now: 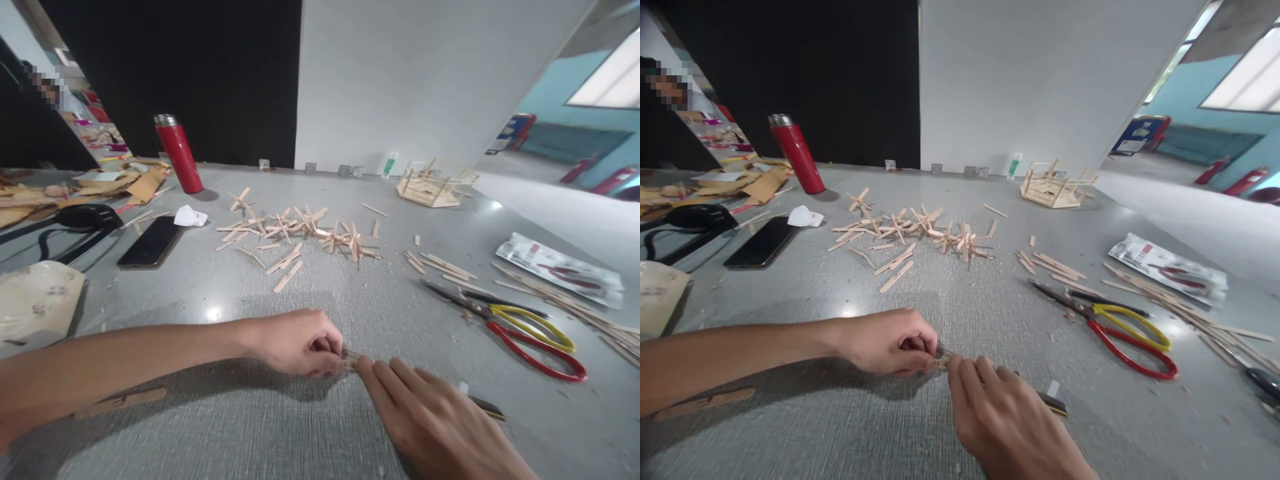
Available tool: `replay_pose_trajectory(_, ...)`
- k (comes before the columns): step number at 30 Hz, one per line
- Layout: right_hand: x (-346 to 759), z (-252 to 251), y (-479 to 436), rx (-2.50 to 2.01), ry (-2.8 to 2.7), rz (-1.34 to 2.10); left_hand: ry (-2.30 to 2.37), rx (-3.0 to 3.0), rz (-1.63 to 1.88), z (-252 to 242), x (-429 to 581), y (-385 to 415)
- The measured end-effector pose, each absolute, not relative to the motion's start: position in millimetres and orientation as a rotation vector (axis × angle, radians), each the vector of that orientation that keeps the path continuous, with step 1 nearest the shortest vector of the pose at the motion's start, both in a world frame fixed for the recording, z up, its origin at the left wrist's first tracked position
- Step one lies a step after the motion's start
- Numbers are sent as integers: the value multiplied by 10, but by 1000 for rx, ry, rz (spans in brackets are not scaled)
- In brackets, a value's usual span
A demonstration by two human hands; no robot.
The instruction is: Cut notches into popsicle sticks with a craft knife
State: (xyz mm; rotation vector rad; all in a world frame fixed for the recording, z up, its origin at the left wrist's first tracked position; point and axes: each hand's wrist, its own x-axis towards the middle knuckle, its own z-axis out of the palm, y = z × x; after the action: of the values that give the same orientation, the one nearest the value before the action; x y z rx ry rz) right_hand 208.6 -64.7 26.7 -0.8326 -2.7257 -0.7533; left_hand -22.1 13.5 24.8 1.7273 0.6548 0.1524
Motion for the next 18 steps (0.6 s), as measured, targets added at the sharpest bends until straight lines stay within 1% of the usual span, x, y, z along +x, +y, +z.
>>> replay_pose_trajectory(2,2112,264,-607,-811,-2760,-622,651,1749,165,238,-225,134)
replay_pose_trajectory(6,2221,207,-537,-911,-2763,-197,637,1774,156,230,-239,137)
replay_pose_trajectory(8,2265,178,-529,-962,-2730,-80,645,1777,156,238,-242,136)
replay_pose_trajectory(18,2250,228,-615,-926,-2760,-239,670,1766,142,270,-227,118)
